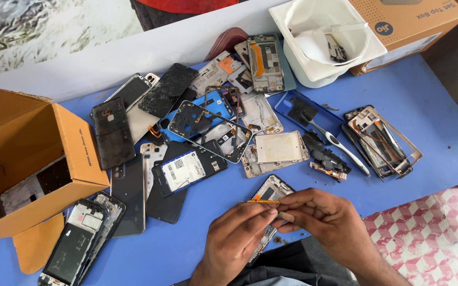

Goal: The person uses a small screwdriver to pry and remove components from a disassembled smartphone chassis on a cluttered workbench. They repeatedly lift and separate internal parts, placing some into a nearby white container while continuing to work on the same device.

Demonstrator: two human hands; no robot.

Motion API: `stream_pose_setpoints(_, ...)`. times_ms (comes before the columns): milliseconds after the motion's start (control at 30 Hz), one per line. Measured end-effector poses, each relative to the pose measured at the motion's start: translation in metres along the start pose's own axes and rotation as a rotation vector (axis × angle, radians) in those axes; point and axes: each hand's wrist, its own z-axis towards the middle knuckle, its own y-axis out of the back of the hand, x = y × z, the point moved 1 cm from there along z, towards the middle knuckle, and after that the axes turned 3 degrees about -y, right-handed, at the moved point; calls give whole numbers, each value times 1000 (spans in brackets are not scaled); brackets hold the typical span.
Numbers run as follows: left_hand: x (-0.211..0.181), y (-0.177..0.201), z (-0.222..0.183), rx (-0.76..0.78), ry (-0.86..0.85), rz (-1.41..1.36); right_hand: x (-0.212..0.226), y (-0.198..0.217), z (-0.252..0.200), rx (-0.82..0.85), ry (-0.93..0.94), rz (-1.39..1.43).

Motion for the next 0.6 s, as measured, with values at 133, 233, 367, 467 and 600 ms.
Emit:
stream_pose_setpoints(133,3,-7,-7,-20,165,-111,6,-2,-2,-36,12,-69)
stream_pose_setpoints(233,2,-11,-12,-49,270,-150,11,-1,-2,-48,-4,-79)
stream_pose_setpoints(367,3,-14,-11,-85,284,-178,14,1,0,-54,-6,-99)
stream_pose_setpoints(467,3,-13,-9,-81,308,-186,14,0,1,-55,12,-119)
stream_pose_setpoints(600,4,-17,-6,-80,449,-227,13,-1,2,-60,-21,-129)
